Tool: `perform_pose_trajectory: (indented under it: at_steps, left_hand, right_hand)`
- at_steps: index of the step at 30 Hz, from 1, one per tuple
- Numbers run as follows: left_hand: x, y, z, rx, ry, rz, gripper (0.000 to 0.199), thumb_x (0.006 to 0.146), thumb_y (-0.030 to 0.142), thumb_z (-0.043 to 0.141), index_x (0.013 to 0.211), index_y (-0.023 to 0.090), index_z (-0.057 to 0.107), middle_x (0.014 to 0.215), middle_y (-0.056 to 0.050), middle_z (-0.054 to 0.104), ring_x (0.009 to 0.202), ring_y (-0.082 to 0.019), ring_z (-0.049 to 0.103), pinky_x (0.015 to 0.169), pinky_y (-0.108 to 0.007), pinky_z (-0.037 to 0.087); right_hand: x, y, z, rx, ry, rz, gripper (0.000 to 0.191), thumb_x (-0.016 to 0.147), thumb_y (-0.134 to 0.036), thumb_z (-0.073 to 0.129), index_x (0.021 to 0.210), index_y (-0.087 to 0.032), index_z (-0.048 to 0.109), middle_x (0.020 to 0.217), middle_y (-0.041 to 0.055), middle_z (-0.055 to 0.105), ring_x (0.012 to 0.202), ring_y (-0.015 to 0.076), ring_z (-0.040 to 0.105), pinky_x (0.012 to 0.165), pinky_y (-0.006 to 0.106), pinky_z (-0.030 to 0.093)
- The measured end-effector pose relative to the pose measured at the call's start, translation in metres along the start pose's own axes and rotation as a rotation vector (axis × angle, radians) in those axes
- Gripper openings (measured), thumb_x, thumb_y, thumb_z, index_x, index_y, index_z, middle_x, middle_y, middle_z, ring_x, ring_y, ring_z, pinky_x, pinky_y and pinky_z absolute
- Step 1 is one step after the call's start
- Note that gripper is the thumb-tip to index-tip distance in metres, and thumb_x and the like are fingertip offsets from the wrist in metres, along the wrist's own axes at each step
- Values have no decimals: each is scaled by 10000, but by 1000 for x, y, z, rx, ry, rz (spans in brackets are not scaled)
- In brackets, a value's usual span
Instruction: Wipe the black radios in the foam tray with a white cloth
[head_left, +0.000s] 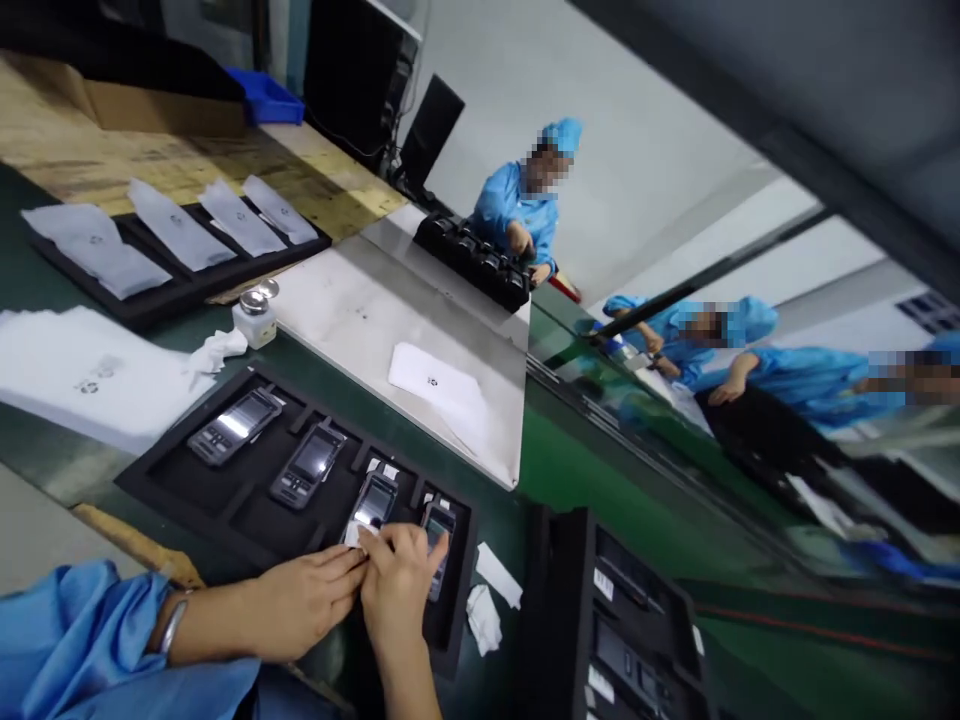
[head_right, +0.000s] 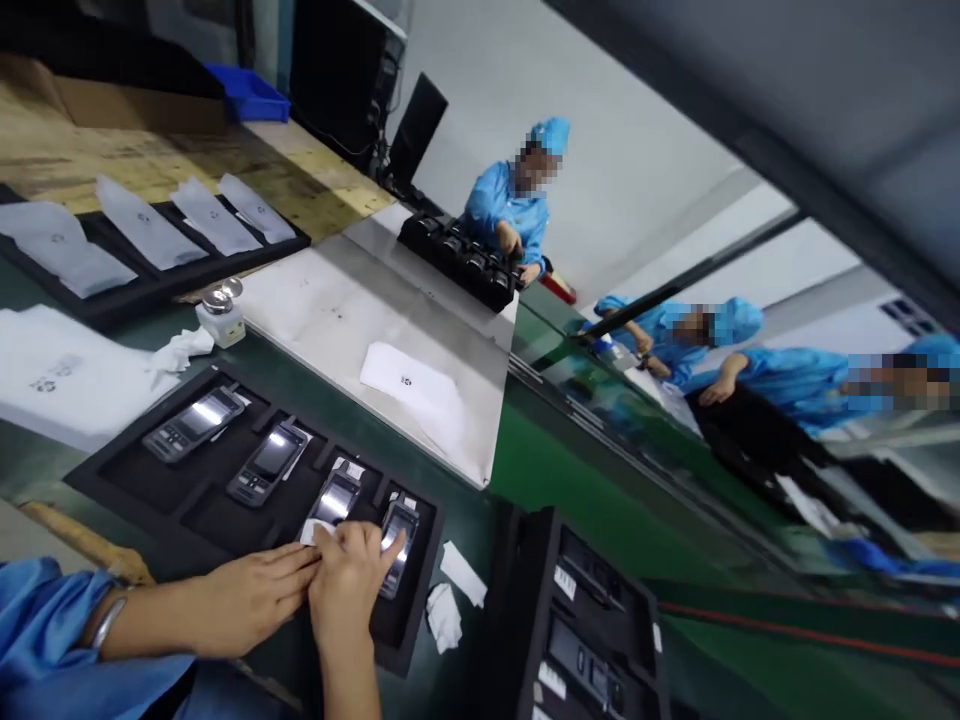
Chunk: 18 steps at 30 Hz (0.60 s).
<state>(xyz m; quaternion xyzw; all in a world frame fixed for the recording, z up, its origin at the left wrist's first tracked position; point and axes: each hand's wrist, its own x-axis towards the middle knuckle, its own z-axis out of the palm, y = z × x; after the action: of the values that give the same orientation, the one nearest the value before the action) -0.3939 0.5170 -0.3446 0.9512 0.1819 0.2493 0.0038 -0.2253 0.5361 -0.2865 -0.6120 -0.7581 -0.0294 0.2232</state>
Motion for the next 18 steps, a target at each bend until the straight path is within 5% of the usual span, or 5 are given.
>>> perform_pose_trajectory:
  at_steps: [4,9,14,18]
  left_hand:
    - [-2,-2,-20,-63,25,-7,325,918,277,545,1177,113,654,1330,-112,617,1260,-248,539,1098,-363,441]
    - [-38,-19,-47,78,159,-318,373,929,232,534,1281,127,598,1372,-124,589,1278,-282,523,1096,-454,428]
    - [-59,-32,-47,214,140,-404,418,951,338,534,1313,136,582,1369,-98,598,1273,-242,539,1123,-386,387]
    - [-57,-33,-45,217,181,-383,391,970,340,494,1289,142,603,1336,-67,628,1247,-216,559,1155,-349,338]
  right_hand:
    - [21,-1,-5,-50,-94,84,371,841,-57,555,908,-344,780,873,19,657,935,237,494,1067,686,105]
    - [66,-32,8,114,-17,6,356,899,-106,536,952,-375,764,925,2,662,973,215,507,1072,653,161]
    - [68,-58,40,33,-50,-167,378,841,-103,603,1014,-406,748,879,-2,651,930,213,494,1085,686,87]
    - [67,-60,45,-18,-59,-126,404,840,-77,569,980,-409,753,945,4,660,998,234,483,1077,704,59]
